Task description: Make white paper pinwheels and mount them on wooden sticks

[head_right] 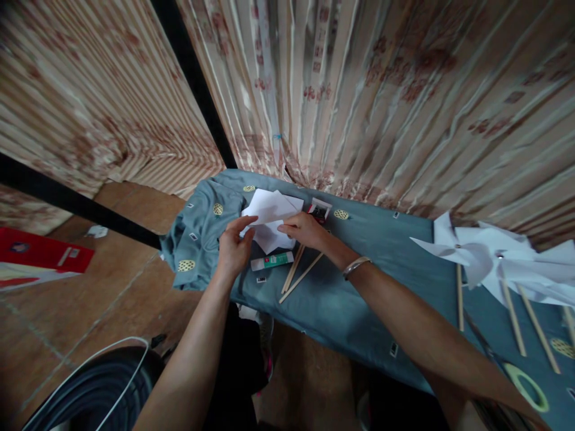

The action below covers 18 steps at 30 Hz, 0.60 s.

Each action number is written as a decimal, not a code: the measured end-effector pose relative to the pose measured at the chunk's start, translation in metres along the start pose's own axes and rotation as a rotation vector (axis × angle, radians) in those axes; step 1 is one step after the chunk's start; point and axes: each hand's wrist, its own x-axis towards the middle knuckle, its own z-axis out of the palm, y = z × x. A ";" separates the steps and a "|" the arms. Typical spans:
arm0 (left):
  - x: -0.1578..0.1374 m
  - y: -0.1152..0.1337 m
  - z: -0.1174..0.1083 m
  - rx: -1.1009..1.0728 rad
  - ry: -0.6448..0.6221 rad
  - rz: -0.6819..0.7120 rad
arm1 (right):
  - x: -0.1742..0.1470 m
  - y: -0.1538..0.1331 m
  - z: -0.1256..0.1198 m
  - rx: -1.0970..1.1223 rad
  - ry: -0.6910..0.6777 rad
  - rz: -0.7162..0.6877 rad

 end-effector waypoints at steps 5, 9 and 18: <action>-0.004 0.002 0.001 0.058 0.066 0.146 | -0.015 -0.020 -0.014 -0.038 0.154 -0.002; -0.015 0.022 0.017 0.129 0.133 0.361 | -0.074 -0.051 -0.034 -0.137 0.472 -0.010; -0.093 0.084 0.056 0.157 -0.203 0.723 | -0.261 -0.090 -0.005 -0.802 0.636 -0.234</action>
